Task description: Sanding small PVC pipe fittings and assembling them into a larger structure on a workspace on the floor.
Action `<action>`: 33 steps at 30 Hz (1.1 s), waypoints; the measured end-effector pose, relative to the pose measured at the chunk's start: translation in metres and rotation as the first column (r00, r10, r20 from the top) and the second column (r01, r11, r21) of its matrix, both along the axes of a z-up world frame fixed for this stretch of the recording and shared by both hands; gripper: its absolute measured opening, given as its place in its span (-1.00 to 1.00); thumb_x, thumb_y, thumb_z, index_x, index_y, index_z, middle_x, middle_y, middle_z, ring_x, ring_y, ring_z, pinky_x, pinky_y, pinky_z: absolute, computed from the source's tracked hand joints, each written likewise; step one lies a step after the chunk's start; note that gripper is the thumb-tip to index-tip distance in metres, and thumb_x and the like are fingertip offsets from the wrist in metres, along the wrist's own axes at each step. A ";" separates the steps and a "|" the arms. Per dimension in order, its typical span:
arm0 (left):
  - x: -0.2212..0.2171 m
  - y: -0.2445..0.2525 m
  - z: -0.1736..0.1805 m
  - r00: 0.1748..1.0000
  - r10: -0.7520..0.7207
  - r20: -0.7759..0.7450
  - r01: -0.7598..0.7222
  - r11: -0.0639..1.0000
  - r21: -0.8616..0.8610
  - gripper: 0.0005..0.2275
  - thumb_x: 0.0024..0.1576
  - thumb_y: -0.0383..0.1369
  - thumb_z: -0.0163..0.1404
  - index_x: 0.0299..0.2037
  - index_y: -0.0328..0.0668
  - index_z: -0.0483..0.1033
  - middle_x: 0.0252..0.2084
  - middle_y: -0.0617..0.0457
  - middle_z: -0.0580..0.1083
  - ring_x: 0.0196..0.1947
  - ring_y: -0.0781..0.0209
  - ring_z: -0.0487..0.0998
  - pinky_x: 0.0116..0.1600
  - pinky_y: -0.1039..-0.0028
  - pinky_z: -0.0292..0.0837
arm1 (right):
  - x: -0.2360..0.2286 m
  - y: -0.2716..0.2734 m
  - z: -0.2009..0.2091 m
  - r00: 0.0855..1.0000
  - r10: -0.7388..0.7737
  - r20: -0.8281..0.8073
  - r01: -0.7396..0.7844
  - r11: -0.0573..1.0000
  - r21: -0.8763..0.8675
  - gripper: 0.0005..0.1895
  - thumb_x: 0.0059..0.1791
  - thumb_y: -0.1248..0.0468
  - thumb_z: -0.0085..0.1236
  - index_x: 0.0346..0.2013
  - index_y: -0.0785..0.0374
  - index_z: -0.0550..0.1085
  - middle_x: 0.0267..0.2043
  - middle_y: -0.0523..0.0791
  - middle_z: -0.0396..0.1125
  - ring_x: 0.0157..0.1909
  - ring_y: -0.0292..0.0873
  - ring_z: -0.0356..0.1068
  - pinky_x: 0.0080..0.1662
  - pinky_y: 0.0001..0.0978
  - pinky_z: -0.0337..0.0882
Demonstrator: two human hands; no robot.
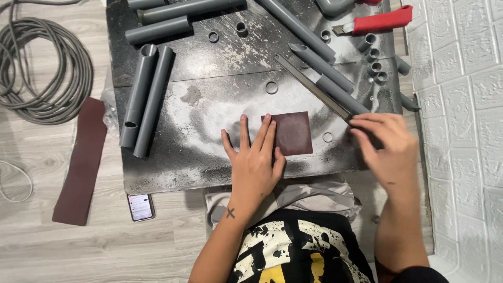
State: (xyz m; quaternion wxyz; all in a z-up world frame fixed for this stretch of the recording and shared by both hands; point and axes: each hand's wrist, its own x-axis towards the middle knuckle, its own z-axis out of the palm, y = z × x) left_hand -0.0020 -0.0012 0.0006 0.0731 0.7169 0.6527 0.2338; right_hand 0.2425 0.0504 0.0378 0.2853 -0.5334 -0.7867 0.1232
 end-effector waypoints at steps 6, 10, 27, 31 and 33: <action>0.002 0.001 -0.004 0.999 0.022 -0.027 -0.021 0.999 0.040 -0.53 0.09 -0.34 -0.06 0.26 -0.21 0.43 0.36 -0.01 0.36 0.45 -0.36 0.10 0.33 -0.46 -0.36 | -0.007 -0.003 -0.029 0.989 0.136 0.064 -0.136 0.991 -0.010 -0.82 -0.04 0.30 0.35 -0.14 0.12 0.62 -0.09 -0.18 0.52 -0.01 -0.05 0.40 0.07 -0.23 0.37; 0.001 0.001 -0.004 0.999 0.021 -0.037 -0.020 0.999 0.037 -0.53 0.09 -0.34 -0.06 0.26 -0.19 0.42 0.36 0.01 0.36 0.45 -0.34 0.10 0.34 -0.45 -0.34 | -0.022 -0.007 -0.019 0.988 0.127 0.091 -0.125 0.992 -0.020 -0.76 -0.09 0.35 0.36 -0.12 0.12 0.62 -0.14 -0.19 0.50 -0.03 -0.07 0.41 0.07 -0.25 0.38; 0.002 0.004 0.011 0.956 -0.056 0.290 -0.026 0.962 0.273 -0.68 0.14 -0.43 0.07 0.13 -0.10 0.53 0.28 0.08 0.44 0.44 -0.24 0.20 0.43 -0.22 -0.42 | -0.070 0.003 -0.006 0.706 0.223 -0.672 -0.253 0.966 0.055 -0.83 -0.09 0.33 0.36 -0.30 0.40 0.60 -0.28 0.04 0.45 -0.33 -0.15 0.41 -0.24 -0.40 0.48; -0.008 0.028 0.055 0.907 -0.133 0.399 -0.064 0.894 0.443 -0.67 0.07 -0.36 0.27 0.06 -0.05 0.55 0.07 0.18 0.57 0.21 -0.03 0.52 0.45 -0.01 -0.23 | -0.100 0.028 0.014 0.523 0.235 -0.819 -0.298 0.951 0.082 -0.81 -0.09 0.39 0.35 -0.29 0.49 0.55 -0.30 0.11 0.43 -0.34 -0.15 0.36 -0.24 -0.38 0.48; -0.017 0.047 0.084 0.916 -0.215 0.340 -0.027 0.810 0.586 -0.79 0.12 -0.46 0.22 -0.06 -0.03 0.61 -0.05 0.22 0.61 0.07 0.09 0.60 0.39 0.10 -0.13 | -0.108 0.043 0.029 0.391 0.289 -0.874 -0.396 0.910 0.124 -0.83 -0.04 0.48 0.27 -0.19 0.55 0.53 -0.25 0.11 0.42 -0.18 -0.11 0.39 -0.14 -0.32 0.49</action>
